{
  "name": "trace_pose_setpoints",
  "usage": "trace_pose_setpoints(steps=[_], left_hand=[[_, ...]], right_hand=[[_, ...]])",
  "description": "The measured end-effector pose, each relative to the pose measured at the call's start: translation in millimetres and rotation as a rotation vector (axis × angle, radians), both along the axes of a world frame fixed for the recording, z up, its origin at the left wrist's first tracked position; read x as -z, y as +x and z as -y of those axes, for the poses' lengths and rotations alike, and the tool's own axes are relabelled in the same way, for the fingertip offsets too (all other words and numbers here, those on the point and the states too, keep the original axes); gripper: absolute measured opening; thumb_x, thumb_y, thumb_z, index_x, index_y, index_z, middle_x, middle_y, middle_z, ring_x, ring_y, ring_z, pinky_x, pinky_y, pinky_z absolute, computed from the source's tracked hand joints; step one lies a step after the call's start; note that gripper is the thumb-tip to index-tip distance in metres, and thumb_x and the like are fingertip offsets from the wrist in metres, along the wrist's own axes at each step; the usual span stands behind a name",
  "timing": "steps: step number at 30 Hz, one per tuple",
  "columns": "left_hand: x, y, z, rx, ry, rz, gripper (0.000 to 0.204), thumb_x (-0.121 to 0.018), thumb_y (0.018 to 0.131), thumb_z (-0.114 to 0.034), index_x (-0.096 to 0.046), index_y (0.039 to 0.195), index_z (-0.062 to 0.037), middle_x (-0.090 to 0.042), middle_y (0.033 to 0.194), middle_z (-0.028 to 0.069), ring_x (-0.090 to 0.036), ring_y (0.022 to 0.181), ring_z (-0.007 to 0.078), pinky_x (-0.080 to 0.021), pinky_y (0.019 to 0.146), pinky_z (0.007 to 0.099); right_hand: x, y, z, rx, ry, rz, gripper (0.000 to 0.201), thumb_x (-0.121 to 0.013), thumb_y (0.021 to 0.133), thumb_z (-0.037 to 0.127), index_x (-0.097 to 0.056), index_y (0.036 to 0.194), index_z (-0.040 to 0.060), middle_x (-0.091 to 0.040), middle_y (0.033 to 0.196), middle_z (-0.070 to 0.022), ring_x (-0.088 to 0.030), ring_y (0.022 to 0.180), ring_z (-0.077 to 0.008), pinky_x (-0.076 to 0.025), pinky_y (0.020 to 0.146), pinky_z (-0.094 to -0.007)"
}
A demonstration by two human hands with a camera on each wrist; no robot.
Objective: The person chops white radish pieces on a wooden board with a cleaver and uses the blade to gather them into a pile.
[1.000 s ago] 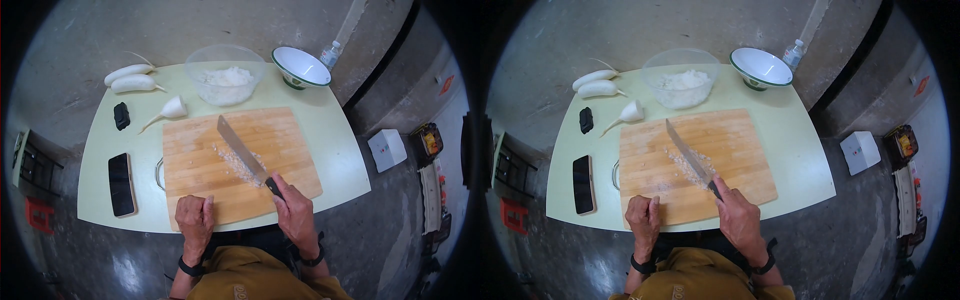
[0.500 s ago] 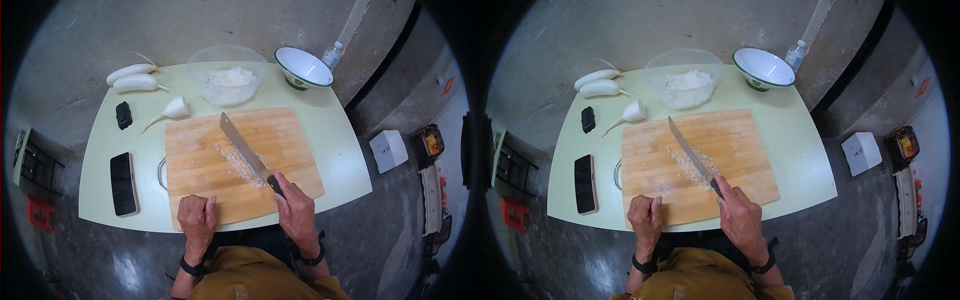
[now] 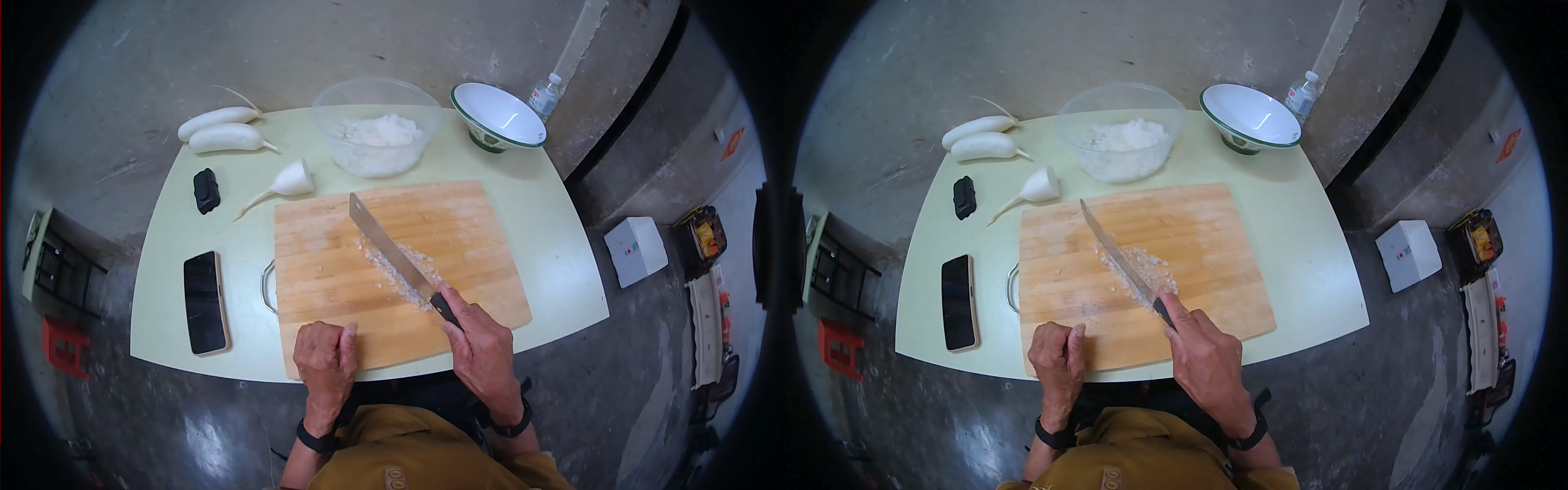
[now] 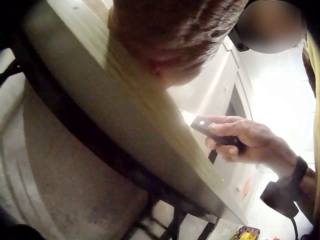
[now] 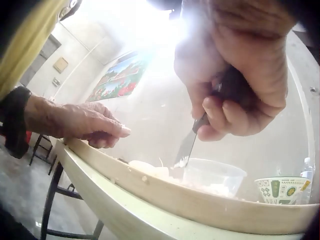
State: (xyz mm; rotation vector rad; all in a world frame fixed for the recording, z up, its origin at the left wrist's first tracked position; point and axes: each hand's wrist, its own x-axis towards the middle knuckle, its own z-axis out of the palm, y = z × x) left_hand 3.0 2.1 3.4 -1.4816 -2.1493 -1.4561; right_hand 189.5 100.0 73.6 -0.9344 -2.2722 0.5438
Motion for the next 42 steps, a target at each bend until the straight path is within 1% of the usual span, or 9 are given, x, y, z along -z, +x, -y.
trace_pose_setpoints(steps=[6, 12, 15, 17, 23, 26, 36, 38, 42], left_hand=[[-1.0, 1.8, -1.2, 0.001, 0.006, -0.006, 0.021, -0.072, 0.085, -0.007, -0.054, 0.074, -0.0035, -0.049, 0.068, 0.0122, -0.049, 0.065, 0.0329, -0.040, 0.061, 0.0430], [-0.6, 1.3, 1.2, 0.010, 0.004, -0.012, 0.022, -0.072, 0.084, -0.007, -0.054, 0.073, -0.0035, -0.049, 0.067, 0.0120, -0.049, 0.065, 0.0326, -0.039, 0.060, 0.0428], [0.0, 1.3, -0.1, -0.006, -0.005, -0.019, 0.022, -0.073, 0.084, -0.007, -0.054, 0.073, -0.0034, -0.049, 0.067, 0.0120, -0.049, 0.064, 0.0324, -0.039, 0.060, 0.0424], [1.0, 0.5, -0.4, 0.004, 0.008, -0.017, 0.022, -0.073, 0.084, -0.007, -0.054, 0.072, -0.0032, -0.049, 0.066, 0.0119, -0.049, 0.064, 0.0320, -0.039, 0.060, 0.0423], [-1.5, 1.1, 0.4, -0.003, -0.006, -0.007, 0.021, -0.073, 0.084, -0.006, -0.055, 0.073, -0.0030, -0.050, 0.067, 0.0117, -0.050, 0.065, 0.0319, -0.040, 0.060, 0.0424], [-1.5, 1.3, -0.1, 0.001, 0.000, -0.014, 0.021, -0.072, 0.084, -0.006, -0.055, 0.073, -0.0027, -0.050, 0.067, 0.0120, -0.050, 0.065, 0.0323, -0.040, 0.060, 0.0425], [-1.4, 2.0, 1.5, 0.007, -0.013, -0.004, 0.021, -0.072, 0.084, -0.006, -0.055, 0.073, -0.0025, -0.050, 0.067, 0.0123, -0.049, 0.065, 0.0328, -0.040, 0.061, 0.0425], [-1.1, 1.3, 0.0, 0.004, -0.003, -0.006, 0.021, -0.072, 0.084, -0.007, -0.054, 0.073, -0.0025, -0.049, 0.067, 0.0121, -0.049, 0.064, 0.0326, -0.040, 0.061, 0.0425], [0.9, 1.2, 0.2, 0.004, -0.001, -0.006, 0.022, -0.072, 0.085, -0.007, -0.055, 0.073, -0.0024, -0.050, 0.066, 0.0120, -0.049, 0.064, 0.0325, -0.039, 0.060, 0.0423]], right_hand=[[2.5, -0.1, -4.6, -0.018, -0.012, 0.049, 0.055, -0.064, 0.086, 0.001, -0.054, 0.140, 0.0111, -0.061, 0.082, -0.0132, -0.061, 0.067, -0.0317, -0.049, 0.059, -0.0405], [2.6, -2.4, 1.2, -0.051, -0.018, 0.006, 0.057, -0.064, 0.087, 0.001, -0.053, 0.141, 0.0123, -0.060, 0.083, -0.0132, -0.060, 0.067, -0.0316, -0.049, 0.058, -0.0405], [1.4, -1.1, -2.1, -0.033, -0.014, 0.078, 0.057, -0.064, 0.086, 0.001, -0.053, 0.141, 0.0122, -0.061, 0.083, -0.0132, -0.061, 0.067, -0.0315, -0.049, 0.058, -0.0402], [2.6, -1.2, -2.4, -0.033, 0.008, -0.032, 0.057, -0.065, 0.086, 0.001, -0.053, 0.141, 0.0123, -0.061, 0.083, -0.0133, -0.061, 0.067, -0.0314, -0.049, 0.059, -0.0403], [4.6, 1.1, -6.2, -0.015, -0.027, 0.044, 0.058, -0.065, 0.085, 0.000, -0.053, 0.141, 0.0120, -0.061, 0.083, -0.0140, -0.061, 0.067, -0.0315, -0.050, 0.059, -0.0403], [2.0, 0.1, -4.0, -0.034, -0.008, -0.035, 0.057, -0.065, 0.085, 0.000, -0.054, 0.140, 0.0110, -0.061, 0.083, -0.0139, -0.061, 0.067, -0.0311, -0.050, 0.059, -0.0401], [4.4, -0.7, -4.2, -0.020, -0.032, -0.024, 0.057, -0.064, 0.085, 0.000, -0.054, 0.140, 0.0103, -0.060, 0.082, -0.0135, -0.060, 0.066, -0.0315, -0.049, 0.059, -0.0404], [4.1, 2.0, -6.7, -0.013, -0.047, 0.045, 0.058, -0.064, 0.085, 0.000, -0.053, 0.141, 0.0106, -0.060, 0.082, -0.0135, -0.060, 0.066, -0.0315, -0.049, 0.060, -0.0408], [4.4, 3.5, -4.1, -0.011, -0.050, -0.019, 0.058, -0.064, 0.086, 0.000, -0.052, 0.142, 0.0105, -0.061, 0.083, -0.0142, -0.060, 0.067, -0.0320, -0.049, 0.060, -0.0412]])
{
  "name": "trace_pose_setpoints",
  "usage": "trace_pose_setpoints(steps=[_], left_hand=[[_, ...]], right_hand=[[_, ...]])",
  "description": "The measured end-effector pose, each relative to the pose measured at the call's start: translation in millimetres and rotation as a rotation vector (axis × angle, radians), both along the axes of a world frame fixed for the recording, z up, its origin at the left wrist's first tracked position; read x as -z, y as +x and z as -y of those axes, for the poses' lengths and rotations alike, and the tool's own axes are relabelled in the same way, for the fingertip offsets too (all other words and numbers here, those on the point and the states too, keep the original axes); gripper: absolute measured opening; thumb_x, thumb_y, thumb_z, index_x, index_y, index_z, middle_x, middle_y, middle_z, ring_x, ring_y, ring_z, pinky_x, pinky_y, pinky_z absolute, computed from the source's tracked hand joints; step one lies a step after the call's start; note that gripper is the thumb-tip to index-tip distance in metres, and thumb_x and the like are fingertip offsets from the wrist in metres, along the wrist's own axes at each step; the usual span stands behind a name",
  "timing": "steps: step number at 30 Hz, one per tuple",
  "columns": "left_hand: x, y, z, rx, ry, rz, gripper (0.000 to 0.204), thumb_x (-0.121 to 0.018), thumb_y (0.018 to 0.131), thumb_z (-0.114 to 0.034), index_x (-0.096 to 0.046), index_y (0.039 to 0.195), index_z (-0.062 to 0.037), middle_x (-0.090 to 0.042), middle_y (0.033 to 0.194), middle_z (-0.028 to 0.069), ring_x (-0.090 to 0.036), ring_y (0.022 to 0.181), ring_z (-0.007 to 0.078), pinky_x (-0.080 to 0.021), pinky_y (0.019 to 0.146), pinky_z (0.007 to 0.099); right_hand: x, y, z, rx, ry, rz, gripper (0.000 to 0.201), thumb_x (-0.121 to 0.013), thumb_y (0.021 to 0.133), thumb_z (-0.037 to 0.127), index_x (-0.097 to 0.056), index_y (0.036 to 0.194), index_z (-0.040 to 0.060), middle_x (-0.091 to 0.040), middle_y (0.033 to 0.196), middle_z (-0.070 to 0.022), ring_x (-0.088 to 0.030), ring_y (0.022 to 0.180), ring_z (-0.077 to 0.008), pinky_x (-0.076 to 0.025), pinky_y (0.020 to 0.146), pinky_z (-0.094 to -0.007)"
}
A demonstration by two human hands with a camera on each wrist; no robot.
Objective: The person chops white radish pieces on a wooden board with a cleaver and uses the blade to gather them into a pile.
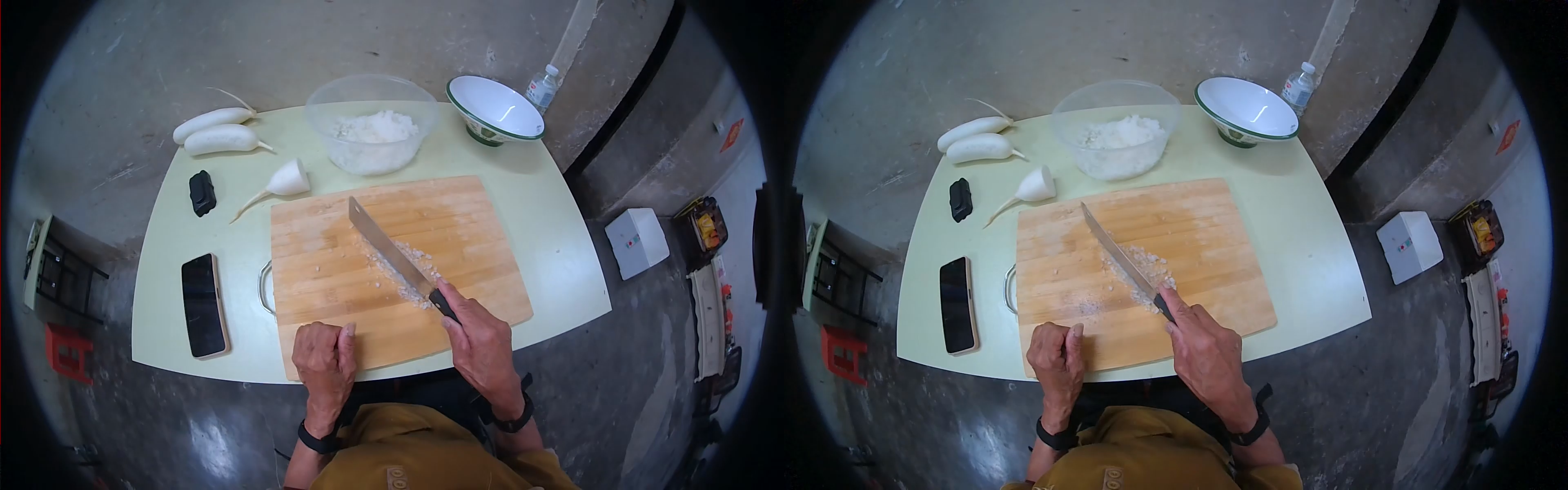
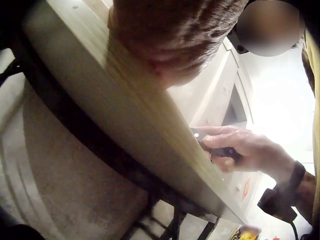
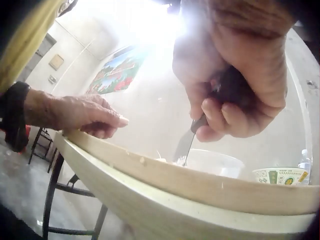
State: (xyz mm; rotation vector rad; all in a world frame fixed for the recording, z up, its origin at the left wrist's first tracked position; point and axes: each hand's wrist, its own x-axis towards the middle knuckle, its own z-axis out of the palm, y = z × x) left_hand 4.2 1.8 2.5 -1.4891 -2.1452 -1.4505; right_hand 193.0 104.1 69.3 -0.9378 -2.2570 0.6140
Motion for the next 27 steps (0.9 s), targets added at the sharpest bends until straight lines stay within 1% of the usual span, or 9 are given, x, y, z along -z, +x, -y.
trace_pose_setpoints(steps=[2, 5, 6, 8, 13, 17, 22, 24, 27], left_hand=[[-1.4, 0.2, 0.1, -0.002, -0.008, 0.004, 0.022, -0.072, 0.085, -0.008, -0.055, 0.073, -0.0023, -0.050, 0.067, 0.0121, -0.050, 0.064, 0.0326, -0.039, 0.060, 0.0422], [-1.3, 0.1, 0.3, -0.009, 0.031, 0.000, 0.022, -0.072, 0.085, -0.008, -0.055, 0.072, -0.0020, -0.050, 0.066, 0.0122, -0.049, 0.063, 0.0323, -0.039, 0.059, 0.0420], [-1.3, 0.3, 0.4, -0.008, 0.031, 0.000, 0.022, -0.072, 0.085, -0.008, -0.055, 0.072, -0.0020, -0.050, 0.066, 0.0122, -0.049, 0.063, 0.0323, -0.039, 0.059, 0.0420], [-0.8, 1.7, 1.6, -0.041, 0.112, 0.027, 0.021, -0.070, 0.086, -0.008, -0.057, 0.071, -0.0015, -0.050, 0.065, 0.0119, -0.048, 0.061, 0.0314, -0.038, 0.057, 0.0410], [1.6, 1.6, 2.8, -0.063, 0.188, 0.019, 0.022, -0.067, 0.090, -0.009, -0.057, 0.072, -0.0002, -0.048, 0.064, 0.0112, -0.046, 0.059, 0.0283, -0.036, 0.055, 0.0384], [2.5, 0.6, 2.5, -0.065, 0.210, 0.014, 0.024, -0.065, 0.092, -0.009, -0.056, 0.072, 0.0003, -0.046, 0.064, 0.0107, -0.045, 0.059, 0.0264, -0.036, 0.054, 0.0369], [1.8, 0.0, 2.4, -0.060, 0.162, 0.014, 0.021, -0.067, 0.090, -0.008, -0.057, 0.073, -0.0005, -0.048, 0.065, 0.0112, -0.046, 0.061, 0.0285, -0.037, 0.056, 0.0385], [2.2, 0.4, 3.0, -0.059, 0.152, 0.016, 0.019, -0.069, 0.088, -0.007, -0.058, 0.073, -0.0011, -0.050, 0.066, 0.0117, -0.047, 0.061, 0.0306, -0.037, 0.057, 0.0401], [1.5, 0.2, 2.9, -0.051, 0.132, 0.013, 0.019, -0.069, 0.087, -0.007, -0.057, 0.073, -0.0011, -0.049, 0.066, 0.0117, -0.047, 0.062, 0.0306, -0.037, 0.057, 0.0403]], right_hand=[[-4.6, 0.8, 2.4, 0.048, -0.075, 0.078, 0.055, -0.062, 0.085, -0.006, -0.055, 0.138, 0.0046, -0.066, 0.099, -0.0217, -0.066, 0.085, -0.0369, -0.053, 0.076, -0.0371], [-11.1, -0.6, 8.9, 0.035, -0.106, 0.021, 0.055, -0.062, 0.085, -0.006, -0.054, 0.138, 0.0043, -0.066, 0.099, -0.0219, -0.066, 0.086, -0.0369, -0.053, 0.076, -0.0372], [-8.2, -2.0, 10.7, 0.036, -0.106, 0.021, 0.055, -0.062, 0.085, -0.006, -0.054, 0.138, 0.0043, -0.066, 0.099, -0.0219, -0.066, 0.086, -0.0369, -0.053, 0.076, -0.0372], [1.2, -7.1, 16.7, -0.049, -0.027, -0.025, 0.061, -0.065, 0.086, 0.003, -0.049, 0.144, 0.0103, -0.059, 0.082, -0.0147, -0.061, 0.068, -0.0337, -0.050, 0.060, -0.0425], [15.6, -34.8, 34.2, -0.164, -0.053, -0.036, 0.066, -0.063, 0.088, 0.005, -0.041, 0.149, 0.0128, -0.058, 0.085, -0.0117, -0.060, 0.066, -0.0318, -0.051, 0.058, -0.0412], [20.3, -46.8, 31.6, -0.156, -0.114, -0.010, 0.062, -0.062, 0.090, 0.007, -0.042, 0.148, 0.0117, -0.060, 0.087, -0.0133, -0.062, 0.071, -0.0333, -0.052, 0.060, -0.0418], [15.3, -35.8, 13.2, 0.022, -0.040, -0.030, 0.057, -0.061, 0.091, 0.007, -0.044, 0.145, 0.0094, -0.066, 0.102, -0.0195, -0.065, 0.084, -0.0392, -0.054, 0.070, -0.0461], [8.9, -25.5, 10.1, 0.081, -0.111, 0.011, 0.056, -0.062, 0.090, 0.004, -0.046, 0.143, 0.0070, -0.066, 0.107, -0.0217, -0.066, 0.091, -0.0402, -0.054, 0.076, -0.0451], [5.9, -9.1, 7.5, 0.106, -0.080, -0.104, 0.055, -0.063, 0.087, -0.003, -0.050, 0.140, 0.0025, -0.065, 0.109, -0.0234, -0.065, 0.098, -0.0396, -0.053, 0.083, -0.0402]])
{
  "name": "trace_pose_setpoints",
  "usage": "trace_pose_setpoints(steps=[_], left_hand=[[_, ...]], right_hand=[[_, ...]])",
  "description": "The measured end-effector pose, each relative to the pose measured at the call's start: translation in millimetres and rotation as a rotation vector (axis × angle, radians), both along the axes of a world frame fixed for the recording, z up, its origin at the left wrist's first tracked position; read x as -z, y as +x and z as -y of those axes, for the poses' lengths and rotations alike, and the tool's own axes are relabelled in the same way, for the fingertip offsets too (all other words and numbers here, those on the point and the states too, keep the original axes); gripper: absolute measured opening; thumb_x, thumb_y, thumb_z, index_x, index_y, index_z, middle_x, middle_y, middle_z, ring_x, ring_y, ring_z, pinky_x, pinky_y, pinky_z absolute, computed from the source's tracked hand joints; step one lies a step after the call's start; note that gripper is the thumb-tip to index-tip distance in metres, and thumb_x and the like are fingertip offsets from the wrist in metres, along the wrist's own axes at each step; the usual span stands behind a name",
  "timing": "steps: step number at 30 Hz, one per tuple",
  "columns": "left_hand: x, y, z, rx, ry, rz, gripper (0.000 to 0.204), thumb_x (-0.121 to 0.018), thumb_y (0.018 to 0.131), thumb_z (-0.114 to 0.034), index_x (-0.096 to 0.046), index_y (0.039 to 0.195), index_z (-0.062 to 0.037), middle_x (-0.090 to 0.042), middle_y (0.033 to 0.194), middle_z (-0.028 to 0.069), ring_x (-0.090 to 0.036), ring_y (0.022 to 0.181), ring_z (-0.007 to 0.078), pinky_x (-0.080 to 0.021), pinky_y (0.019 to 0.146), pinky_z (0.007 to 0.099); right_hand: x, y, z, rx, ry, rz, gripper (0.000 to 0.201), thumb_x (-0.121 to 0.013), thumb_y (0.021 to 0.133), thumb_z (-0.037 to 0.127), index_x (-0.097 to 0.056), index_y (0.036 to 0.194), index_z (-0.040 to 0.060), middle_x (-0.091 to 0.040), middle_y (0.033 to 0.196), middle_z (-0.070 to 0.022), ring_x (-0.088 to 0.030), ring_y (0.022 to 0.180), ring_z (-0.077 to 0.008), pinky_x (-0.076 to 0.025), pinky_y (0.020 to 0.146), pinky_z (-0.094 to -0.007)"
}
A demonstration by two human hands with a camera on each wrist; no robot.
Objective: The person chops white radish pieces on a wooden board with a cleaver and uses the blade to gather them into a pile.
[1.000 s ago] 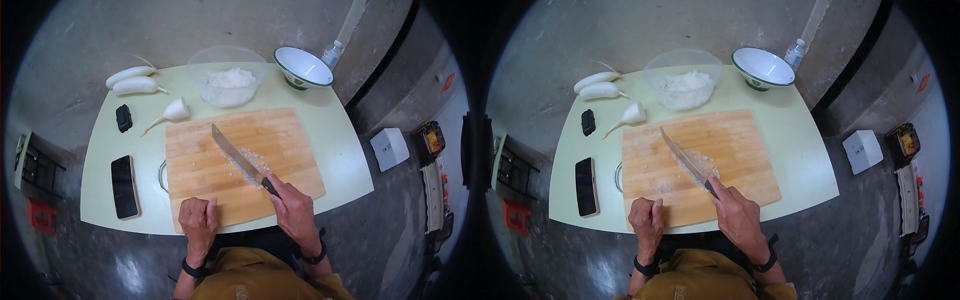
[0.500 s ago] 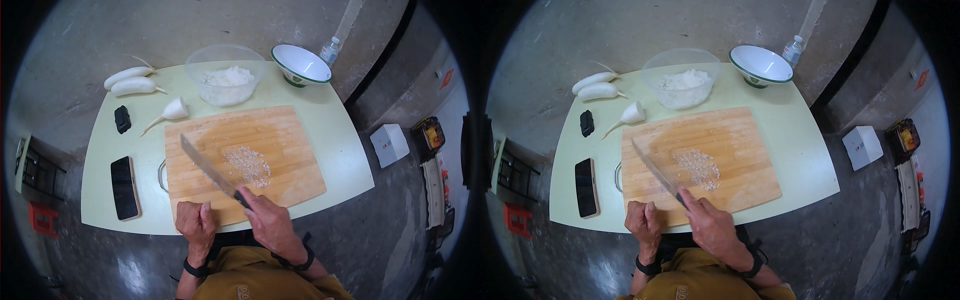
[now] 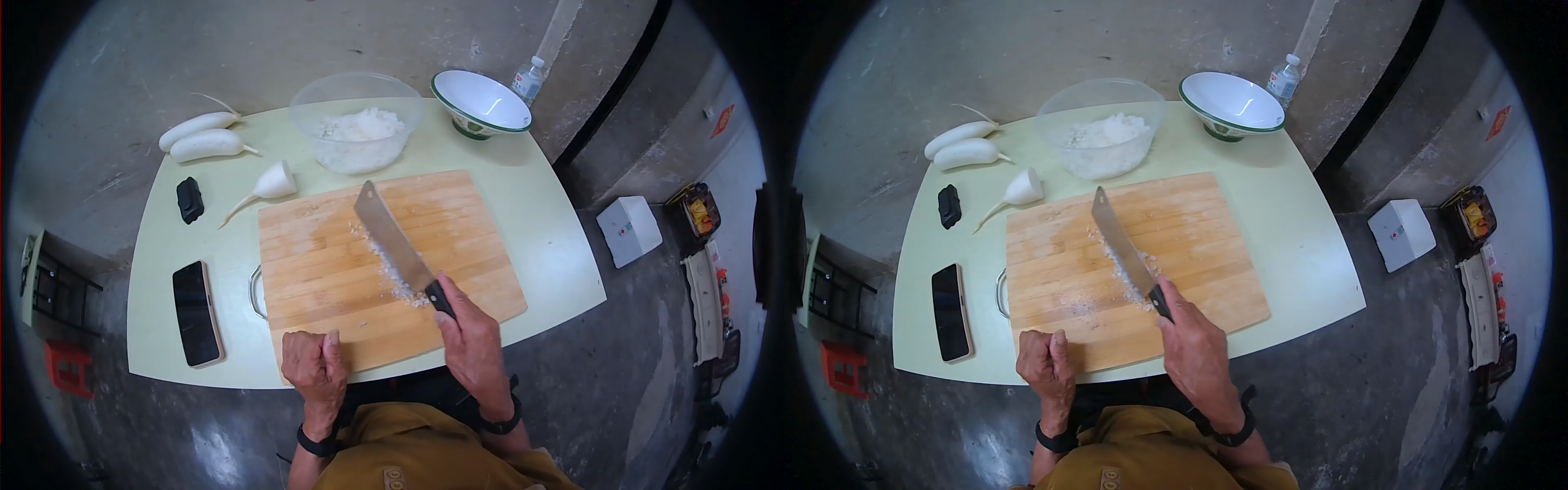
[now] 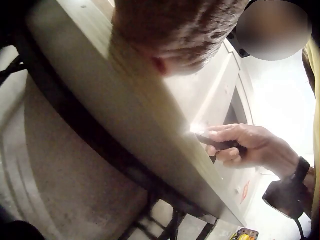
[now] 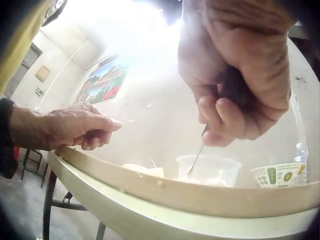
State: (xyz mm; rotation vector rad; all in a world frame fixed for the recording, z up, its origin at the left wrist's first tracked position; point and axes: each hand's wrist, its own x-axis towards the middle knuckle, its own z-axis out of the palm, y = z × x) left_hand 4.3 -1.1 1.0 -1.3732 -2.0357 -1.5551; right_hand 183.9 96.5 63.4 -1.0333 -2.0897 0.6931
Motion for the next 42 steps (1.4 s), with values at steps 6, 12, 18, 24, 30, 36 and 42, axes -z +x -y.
trace_pose_setpoints(steps=[6, 12, 18, 24, 30, 36, 42], left_hand=[[-0.3, 1.8, 0.2, -0.013, 0.003, 0.013, 0.019, -0.068, 0.088, -0.007, -0.057, 0.073, -0.0010, -0.049, 0.066, 0.0113, -0.046, 0.062, 0.0302, -0.037, 0.057, 0.0401], [1.5, 0.9, 3.0, -0.022, 0.061, 0.027, 0.021, -0.066, 0.090, -0.008, -0.056, 0.073, -0.0010, -0.048, 0.066, 0.0110, -0.046, 0.062, 0.0294, -0.037, 0.057, 0.0383], [2.2, 1.0, 2.7, -0.010, 0.118, 0.022, 0.021, -0.064, 0.091, -0.007, -0.056, 0.073, -0.0010, -0.049, 0.066, 0.0108, -0.045, 0.061, 0.0286, -0.036, 0.057, 0.0380], [3.6, 1.0, 1.4, -0.014, 0.090, 0.021, 0.022, -0.065, 0.091, -0.008, -0.056, 0.073, -0.0012, -0.048, 0.065, 0.0101, -0.044, 0.060, 0.0284, -0.036, 0.057, 0.0379], [4.4, -1.1, 3.3, -0.023, 0.051, -0.044, 0.026, -0.061, 0.096, -0.011, -0.056, 0.074, 0.0003, -0.052, 0.066, 0.0086, -0.050, 0.062, 0.0227, -0.040, 0.058, 0.0335], [3.7, 0.0, 0.3, -0.022, 0.044, -0.053, 0.023, -0.062, 0.094, -0.008, -0.056, 0.073, 0.0001, -0.051, 0.064, 0.0082, -0.049, 0.061, 0.0233, -0.039, 0.057, 0.0343], [2.5, 1.5, 1.4, -0.018, 0.021, 0.016, 0.020, -0.066, 0.090, -0.009, -0.057, 0.074, -0.0011, -0.049, 0.066, 0.0114, -0.046, 0.062, 0.0296, -0.037, 0.058, 0.0390]], right_hand=[[-15.1, 36.0, 1.7, -0.077, 0.011, 0.034, 0.055, -0.063, 0.086, -0.003, -0.052, 0.139, 0.0038, -0.067, 0.103, -0.0217, -0.066, 0.091, -0.0380, -0.054, 0.077, -0.0401], [-11.4, 46.9, -0.3, -0.304, -0.054, 0.110, 0.055, -0.065, 0.086, 0.002, -0.053, 0.139, 0.0076, -0.068, 0.105, -0.0181, -0.067, 0.090, -0.0354, -0.056, 0.075, -0.0392], [-9.1, 40.8, -4.0, -0.417, -0.164, 0.141, 0.054, -0.066, 0.087, 0.006, -0.054, 0.139, 0.0113, -0.069, 0.108, -0.0160, -0.067, 0.092, -0.0344, -0.056, 0.076, -0.0391], [-0.7, 46.9, -38.9, -0.351, -0.077, 0.143, 0.050, -0.063, 0.089, 0.006, -0.054, 0.138, 0.0105, -0.067, 0.115, -0.0183, -0.066, 0.100, -0.0353, -0.055, 0.083, -0.0398], [-11.0, 46.6, -59.3, -0.290, -0.040, 0.110, 0.050, -0.062, 0.088, 0.002, -0.055, 0.137, 0.0063, -0.066, 0.120, -0.0190, -0.066, 0.107, -0.0349, -0.053, 0.090, -0.0381], [-18.5, 68.1, -55.2, -0.257, -0.078, 0.097, 0.047, -0.063, 0.088, 0.003, -0.058, 0.135, 0.0075, -0.067, 0.120, -0.0180, -0.066, 0.106, -0.0341, -0.053, 0.090, -0.0364], [-10.8, 73.1, -68.0, -0.337, -0.131, 0.202, 0.046, -0.063, 0.089, 0.005, -0.058, 0.134, 0.0068, -0.067, 0.120, -0.0164, -0.066, 0.106, -0.0346, -0.053, 0.091, -0.0371]])
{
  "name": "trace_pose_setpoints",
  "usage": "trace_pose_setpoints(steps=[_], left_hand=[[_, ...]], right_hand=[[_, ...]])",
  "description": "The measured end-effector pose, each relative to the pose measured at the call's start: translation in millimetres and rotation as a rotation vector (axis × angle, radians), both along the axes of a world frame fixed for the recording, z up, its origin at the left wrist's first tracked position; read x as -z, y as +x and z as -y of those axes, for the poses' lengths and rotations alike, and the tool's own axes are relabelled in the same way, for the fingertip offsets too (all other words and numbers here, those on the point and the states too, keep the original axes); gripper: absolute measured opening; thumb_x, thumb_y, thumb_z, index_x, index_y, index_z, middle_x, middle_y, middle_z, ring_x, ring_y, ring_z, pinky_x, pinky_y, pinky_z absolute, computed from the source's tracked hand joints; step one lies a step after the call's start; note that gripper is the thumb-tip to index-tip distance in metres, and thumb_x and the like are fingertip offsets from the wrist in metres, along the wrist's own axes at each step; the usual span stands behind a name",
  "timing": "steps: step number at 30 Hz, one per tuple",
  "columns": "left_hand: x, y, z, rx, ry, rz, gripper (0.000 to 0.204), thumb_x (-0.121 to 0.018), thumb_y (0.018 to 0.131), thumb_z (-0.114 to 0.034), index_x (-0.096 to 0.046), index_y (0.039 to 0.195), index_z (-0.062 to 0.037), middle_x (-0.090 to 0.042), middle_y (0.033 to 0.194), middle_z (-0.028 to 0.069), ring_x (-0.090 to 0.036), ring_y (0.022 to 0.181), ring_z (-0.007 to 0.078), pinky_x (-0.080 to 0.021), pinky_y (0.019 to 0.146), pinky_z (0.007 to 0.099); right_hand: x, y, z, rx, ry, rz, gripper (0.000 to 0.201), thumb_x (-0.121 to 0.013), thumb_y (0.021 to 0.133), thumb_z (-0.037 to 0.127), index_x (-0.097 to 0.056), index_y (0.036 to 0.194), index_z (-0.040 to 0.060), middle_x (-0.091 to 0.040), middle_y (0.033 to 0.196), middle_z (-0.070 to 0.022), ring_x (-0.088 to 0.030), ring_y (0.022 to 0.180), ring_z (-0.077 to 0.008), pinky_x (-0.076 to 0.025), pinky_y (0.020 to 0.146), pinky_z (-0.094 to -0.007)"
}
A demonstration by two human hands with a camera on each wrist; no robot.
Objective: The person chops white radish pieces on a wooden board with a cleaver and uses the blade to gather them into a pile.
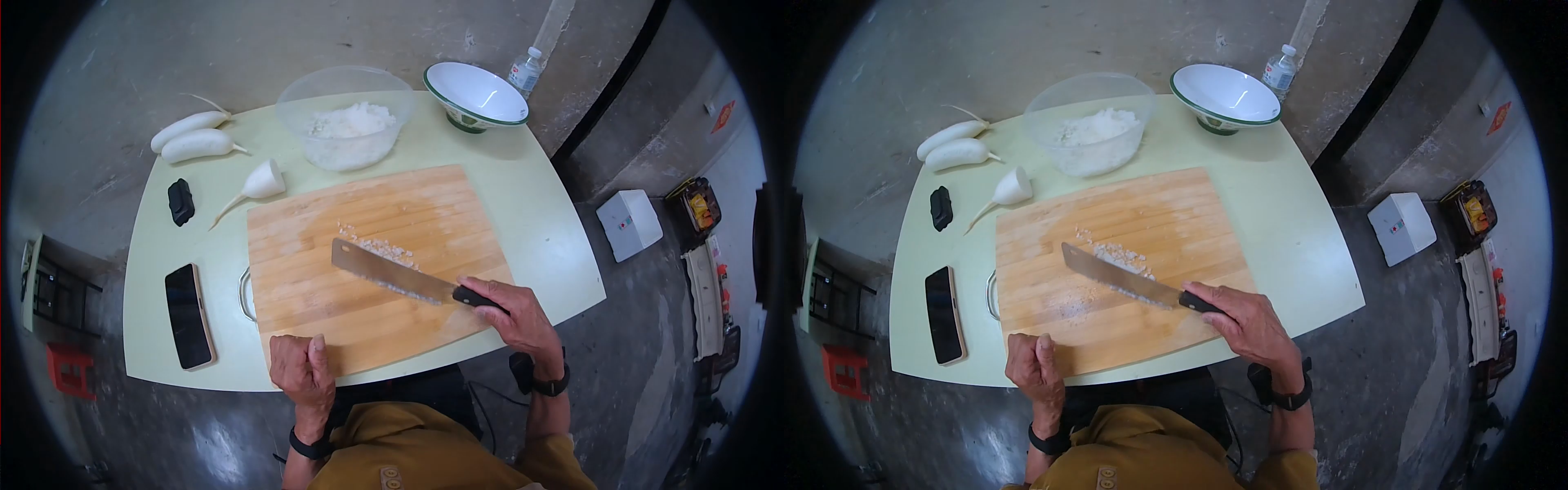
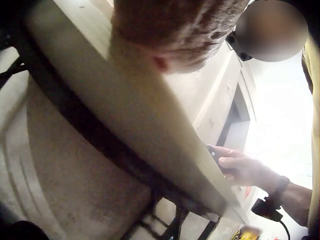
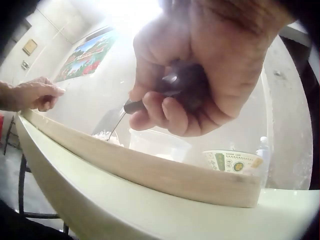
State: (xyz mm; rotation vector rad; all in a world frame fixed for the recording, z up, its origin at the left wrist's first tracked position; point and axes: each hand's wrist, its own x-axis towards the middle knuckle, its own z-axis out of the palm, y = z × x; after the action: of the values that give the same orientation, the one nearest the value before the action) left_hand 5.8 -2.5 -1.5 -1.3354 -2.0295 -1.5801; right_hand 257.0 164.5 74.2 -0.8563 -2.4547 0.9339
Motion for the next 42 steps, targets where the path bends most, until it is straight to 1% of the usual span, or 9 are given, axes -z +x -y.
trace_pose_setpoints(steps=[6, 8, 14, 17, 21, 24, 32, 37, 42], left_hand=[[-5.8, 0.5, -3.3, 0.012, -0.083, 0.044, 0.014, -0.066, 0.089, -0.008, -0.060, 0.078, -0.0012, -0.052, 0.070, 0.0111, -0.049, 0.066, 0.0295, -0.040, 0.062, 0.0394], [-8.5, 1.9, -3.9, 0.014, -0.098, 0.042, 0.013, -0.067, 0.088, -0.007, -0.061, 0.079, -0.0014, -0.054, 0.071, 0.0112, -0.051, 0.067, 0.0298, -0.041, 0.063, 0.0394], [-7.7, -0.2, -2.9, 0.029, -0.106, 0.019, 0.011, -0.069, 0.086, -0.004, -0.061, 0.081, -0.0006, -0.055, 0.071, 0.0122, -0.052, 0.069, 0.0306, -0.042, 0.064, 0.0399], [-8.8, 0.2, -1.8, 0.044, -0.111, 0.041, 0.011, -0.069, 0.086, -0.004, -0.061, 0.080, -0.0003, -0.055, 0.071, 0.0126, -0.052, 0.069, 0.0310, -0.042, 0.063, 0.0401], [-5.5, 1.4, -0.5, 0.038, -0.110, 0.040, 0.011, -0.070, 0.085, -0.003, -0.060, 0.080, 0.0000, -0.054, 0.071, 0.0129, -0.052, 0.069, 0.0313, -0.042, 0.063, 0.0403], [-5.6, 0.2, -0.8, 0.037, -0.113, 0.038, 0.012, -0.070, 0.085, -0.003, -0.060, 0.079, 0.0003, -0.054, 0.071, 0.0129, -0.052, 0.069, 0.0314, -0.042, 0.063, 0.0403], [-6.7, -0.2, -2.5, 0.037, -0.093, 0.029, 0.012, -0.070, 0.085, -0.003, -0.060, 0.079, -0.0007, -0.055, 0.071, 0.0128, -0.052, 0.069, 0.0315, -0.042, 0.063, 0.0404], [-7.8, -0.5, -3.1, 0.041, -0.094, 0.020, 0.012, -0.070, 0.085, -0.004, -0.060, 0.079, -0.0010, -0.055, 0.071, 0.0129, -0.052, 0.069, 0.0316, -0.042, 0.063, 0.0405], [-7.8, -0.5, -2.5, 0.045, -0.117, 0.028, 0.012, -0.070, 0.085, -0.004, -0.060, 0.078, -0.0013, -0.054, 0.071, 0.0129, -0.052, 0.069, 0.0316, -0.042, 0.063, 0.0406]], right_hand=[[3.7, -9.7, 0.7, 0.101, 0.004, -0.190, 0.046, -0.061, 0.089, 0.001, -0.058, 0.135, 0.0050, -0.067, 0.120, -0.0197, -0.067, 0.105, -0.0351, -0.052, 0.092, -0.0362], [0.2, -10.2, 9.4, 0.231, 0.118, -0.213, 0.048, -0.060, 0.089, -0.002, -0.056, 0.136, 0.0029, -0.066, 0.118, -0.0223, -0.067, 0.103, -0.0354, -0.052, 0.090, -0.0362], [5.9, -11.3, 29.9, 0.532, 0.266, -0.180, 0.048, -0.060, 0.088, -0.003, -0.056, 0.135, 0.0025, -0.066, 0.113, -0.0239, -0.066, 0.101, -0.0386, -0.053, 0.087, -0.0390], [9.0, -14.5, 34.9, 0.582, 0.346, -0.094, 0.048, -0.060, 0.089, -0.002, -0.055, 0.137, 0.0035, -0.066, 0.107, -0.0226, -0.066, 0.095, -0.0403, -0.053, 0.083, -0.0413], [11.9, -28.6, 48.1, 0.590, 0.398, 0.039, 0.049, -0.060, 0.090, 0.001, -0.053, 0.138, 0.0050, -0.065, 0.097, -0.0196, -0.065, 0.086, -0.0386, -0.053, 0.074, -0.0430], [17.4, -48.4, 61.3, 0.496, 0.456, 0.066, 0.050, -0.061, 0.090, 0.003, -0.053, 0.139, 0.0066, -0.060, 0.087, -0.0150, -0.063, 0.069, -0.0335, -0.051, 0.058, -0.0433], [10.0, -56.3, 43.2, 0.378, 0.460, -0.042, 0.055, -0.064, 0.087, 0.002, -0.053, 0.140, 0.0085, -0.060, 0.086, -0.0145, -0.063, 0.069, -0.0335, -0.050, 0.059, -0.0421], [14.8, -51.2, 8.5, 0.459, 0.450, 0.019, 0.056, -0.064, 0.086, 0.002, -0.052, 0.140, 0.0090, -0.062, 0.089, -0.0153, -0.064, 0.075, -0.0352, -0.051, 0.064, -0.0430], [12.9, -61.4, 12.9, 0.326, 0.410, -0.069, 0.057, -0.064, 0.086, 0.001, -0.052, 0.141, 0.0134, -0.062, 0.089, -0.0121, -0.063, 0.073, -0.0331, -0.050, 0.063, -0.0413]])
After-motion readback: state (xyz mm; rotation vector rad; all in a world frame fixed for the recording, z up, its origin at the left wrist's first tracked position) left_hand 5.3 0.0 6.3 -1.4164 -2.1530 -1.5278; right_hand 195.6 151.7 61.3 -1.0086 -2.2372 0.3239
